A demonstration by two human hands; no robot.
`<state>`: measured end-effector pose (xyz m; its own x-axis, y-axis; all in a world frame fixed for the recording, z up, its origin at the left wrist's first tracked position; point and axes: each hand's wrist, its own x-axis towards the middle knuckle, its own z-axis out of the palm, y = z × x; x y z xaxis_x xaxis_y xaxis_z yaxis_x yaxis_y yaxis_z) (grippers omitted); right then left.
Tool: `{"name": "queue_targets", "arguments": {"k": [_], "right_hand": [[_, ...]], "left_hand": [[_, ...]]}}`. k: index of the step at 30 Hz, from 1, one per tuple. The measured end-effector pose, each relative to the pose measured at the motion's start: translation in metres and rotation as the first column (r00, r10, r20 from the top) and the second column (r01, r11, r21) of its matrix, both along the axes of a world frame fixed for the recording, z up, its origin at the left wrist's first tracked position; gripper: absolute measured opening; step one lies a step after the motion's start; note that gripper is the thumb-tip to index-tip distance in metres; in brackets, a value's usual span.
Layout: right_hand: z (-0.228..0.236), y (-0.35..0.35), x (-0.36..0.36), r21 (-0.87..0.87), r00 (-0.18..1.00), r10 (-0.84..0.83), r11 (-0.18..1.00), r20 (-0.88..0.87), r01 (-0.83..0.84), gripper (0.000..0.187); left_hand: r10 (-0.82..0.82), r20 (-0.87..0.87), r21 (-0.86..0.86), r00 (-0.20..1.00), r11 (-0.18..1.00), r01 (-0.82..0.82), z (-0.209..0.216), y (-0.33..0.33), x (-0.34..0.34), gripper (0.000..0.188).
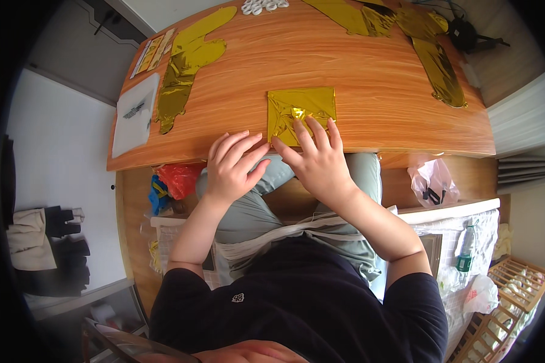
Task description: Folding gold foil sheets and placing them onto cardboard backings into plastic sleeves.
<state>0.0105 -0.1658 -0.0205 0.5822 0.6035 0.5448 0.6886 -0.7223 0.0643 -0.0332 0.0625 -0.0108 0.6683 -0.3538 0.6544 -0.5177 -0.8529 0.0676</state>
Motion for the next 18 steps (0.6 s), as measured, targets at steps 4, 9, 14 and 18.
{"name": "queue_targets", "arguments": {"k": [4, 9, 14, 18], "right_hand": [[0.000, -0.001, 0.001, -0.016, 1.000, -0.012, 1.000, -0.005, 0.012, 0.054], [0.000, -0.001, 0.000, -0.018, 1.000, -0.016, 1.000, -0.002, 0.016, 0.052], [0.000, 0.000, -0.002, -0.019, 1.000, -0.025, 1.000, -0.004, 0.025, 0.055], [0.001, 0.002, -0.002, 0.021, 0.999, -0.016, 1.000, -0.032, 0.017, 0.055]], "left_hand": [[0.018, 0.002, 0.038, 1.000, 0.999, -0.018, -0.004, -0.002, 0.000, 0.027], [0.016, 0.034, 0.070, 0.999, 0.997, -0.018, -0.011, 0.000, -0.002, 0.031], [0.011, 0.001, 0.023, 1.000, 1.000, -0.011, -0.021, 0.000, -0.006, 0.033], [0.013, -0.013, -0.024, 1.000, 1.000, -0.014, -0.026, 0.001, -0.009, 0.034]]}}
